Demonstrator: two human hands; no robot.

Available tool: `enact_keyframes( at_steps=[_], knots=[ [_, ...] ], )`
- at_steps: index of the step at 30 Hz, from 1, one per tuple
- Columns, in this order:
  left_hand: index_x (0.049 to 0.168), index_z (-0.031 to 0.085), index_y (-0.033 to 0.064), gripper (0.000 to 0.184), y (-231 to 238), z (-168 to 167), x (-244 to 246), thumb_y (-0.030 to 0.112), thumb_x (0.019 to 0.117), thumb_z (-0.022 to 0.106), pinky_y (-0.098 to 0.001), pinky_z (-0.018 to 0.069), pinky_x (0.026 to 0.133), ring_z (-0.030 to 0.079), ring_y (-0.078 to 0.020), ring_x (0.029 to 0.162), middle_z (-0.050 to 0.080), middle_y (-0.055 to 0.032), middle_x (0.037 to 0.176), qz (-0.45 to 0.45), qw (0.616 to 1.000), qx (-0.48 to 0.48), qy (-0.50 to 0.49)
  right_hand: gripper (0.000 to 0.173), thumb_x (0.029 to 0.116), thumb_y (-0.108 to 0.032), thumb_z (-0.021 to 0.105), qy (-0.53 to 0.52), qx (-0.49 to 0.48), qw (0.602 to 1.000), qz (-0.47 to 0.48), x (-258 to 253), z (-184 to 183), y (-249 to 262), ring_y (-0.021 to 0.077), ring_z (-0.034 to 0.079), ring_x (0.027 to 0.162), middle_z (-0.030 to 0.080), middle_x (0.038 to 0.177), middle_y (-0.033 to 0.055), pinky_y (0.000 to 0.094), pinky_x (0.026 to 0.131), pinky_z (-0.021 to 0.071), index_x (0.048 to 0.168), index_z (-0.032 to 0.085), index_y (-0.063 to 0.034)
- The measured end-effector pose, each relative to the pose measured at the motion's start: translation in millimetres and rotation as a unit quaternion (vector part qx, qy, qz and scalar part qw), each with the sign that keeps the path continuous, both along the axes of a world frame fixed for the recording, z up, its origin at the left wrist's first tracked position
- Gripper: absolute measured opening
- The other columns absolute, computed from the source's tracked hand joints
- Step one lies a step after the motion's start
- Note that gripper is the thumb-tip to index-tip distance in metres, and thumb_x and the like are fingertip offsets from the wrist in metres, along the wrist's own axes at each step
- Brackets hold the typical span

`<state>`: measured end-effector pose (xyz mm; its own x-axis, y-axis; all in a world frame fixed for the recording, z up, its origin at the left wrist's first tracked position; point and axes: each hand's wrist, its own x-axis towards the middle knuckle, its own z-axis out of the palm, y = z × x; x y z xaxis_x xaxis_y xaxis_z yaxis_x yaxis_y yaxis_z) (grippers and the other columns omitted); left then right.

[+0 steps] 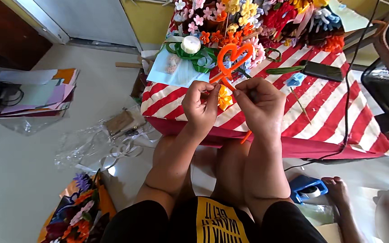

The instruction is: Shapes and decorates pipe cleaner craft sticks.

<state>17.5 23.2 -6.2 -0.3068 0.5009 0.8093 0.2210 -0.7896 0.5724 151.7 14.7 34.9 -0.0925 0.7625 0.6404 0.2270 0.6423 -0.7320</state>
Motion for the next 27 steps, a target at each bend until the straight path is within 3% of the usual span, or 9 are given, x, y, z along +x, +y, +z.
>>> enact_keyframes(
  at_steps=[6,8,11,13,17,24,27],
  knots=[
    [0.105,0.053,0.0053,0.015,-0.4,-1.8,3.2,0.000,0.0973,0.065,-0.0189,0.0578,0.069,0.067,-0.0039,0.081,0.063,-0.0038,0.095,-0.002,1.000,-0.015,-0.018,0.011,0.0896,0.002,0.062,0.024,-0.018,0.999,0.036,-0.2,2.0,-2.4,-0.0050,0.050,0.056,0.058,0.072,-0.0057,0.0090,0.050,0.0425,0.100,0.063,-0.0014],
    [0.116,0.048,0.0084,0.026,-0.9,-0.6,3.1,0.000,0.0973,0.064,-0.0185,0.0575,0.071,0.067,-0.0027,0.083,0.063,0.0001,0.097,-0.031,0.998,-0.034,-0.038,0.011,0.0891,0.002,0.061,0.030,-0.021,0.999,0.032,-1.0,1.7,-2.6,-0.0053,0.050,0.055,0.058,0.072,-0.0060,0.0091,0.050,0.0426,0.100,0.063,-0.0016],
    [0.141,0.043,0.0016,0.050,-2.0,1.5,1.8,-0.004,0.0955,0.064,-0.0178,0.0560,0.069,0.064,-0.0032,0.079,0.060,-0.0005,0.093,-0.075,0.995,-0.052,-0.051,0.014,0.0889,0.002,0.061,0.042,-0.026,0.999,0.018,-3.5,0.3,-2.4,-0.0050,0.051,0.056,0.059,0.074,-0.0055,0.0094,0.050,0.0436,0.103,0.062,-0.0016],
    [0.138,0.051,0.0013,0.044,-1.5,1.6,1.9,-0.004,0.0957,0.063,-0.0165,0.0540,0.066,0.061,-0.0030,0.075,0.059,-0.0009,0.093,-0.091,0.992,-0.065,-0.059,0.018,0.0891,0.002,0.061,0.053,-0.029,0.998,0.019,-5.9,-0.4,-2.3,-0.0044,0.052,0.056,0.059,0.075,-0.0057,0.0098,0.049,0.0441,0.107,0.059,-0.0023],
    [0.123,0.062,0.0022,0.027,4.0,-1.7,1.6,-0.004,0.0962,0.062,-0.0167,0.0552,0.071,0.063,-0.0001,0.083,0.065,0.0021,0.104,-0.133,0.986,-0.067,-0.081,0.025,0.0884,0.004,0.059,0.085,-0.028,0.996,0.030,-11.1,-2.0,-1.4,-0.0032,0.051,0.055,0.059,0.076,-0.0054,0.0108,0.048,0.0433,0.112,0.054,-0.0033],
    [0.124,0.065,0.0020,0.029,3.9,-1.0,0.5,-0.003,0.0963,0.061,-0.0177,0.0535,0.066,0.060,-0.0020,0.076,0.062,0.0017,0.099,-0.186,0.971,-0.100,-0.113,0.029,0.0885,0.004,0.058,0.103,-0.026,0.994,0.040,-12.8,-3.4,-1.0,-0.0027,0.050,0.054,0.058,0.076,-0.0051,0.0108,0.047,0.0415,0.116,0.052,-0.0039],
    [0.126,0.063,0.0088,0.031,3.5,-0.6,0.1,-0.003,0.0971,0.060,-0.0161,0.0530,0.067,0.062,-0.0003,0.079,0.067,0.0042,0.102,-0.209,0.966,-0.099,-0.117,0.029,0.0884,0.004,0.058,0.105,-0.027,0.993,0.040,-13.4,-3.3,-1.2,-0.0031,0.049,0.053,0.058,0.075,-0.0055,0.0105,0.046,0.0404,0.116,0.052,-0.0040]
  ],
)
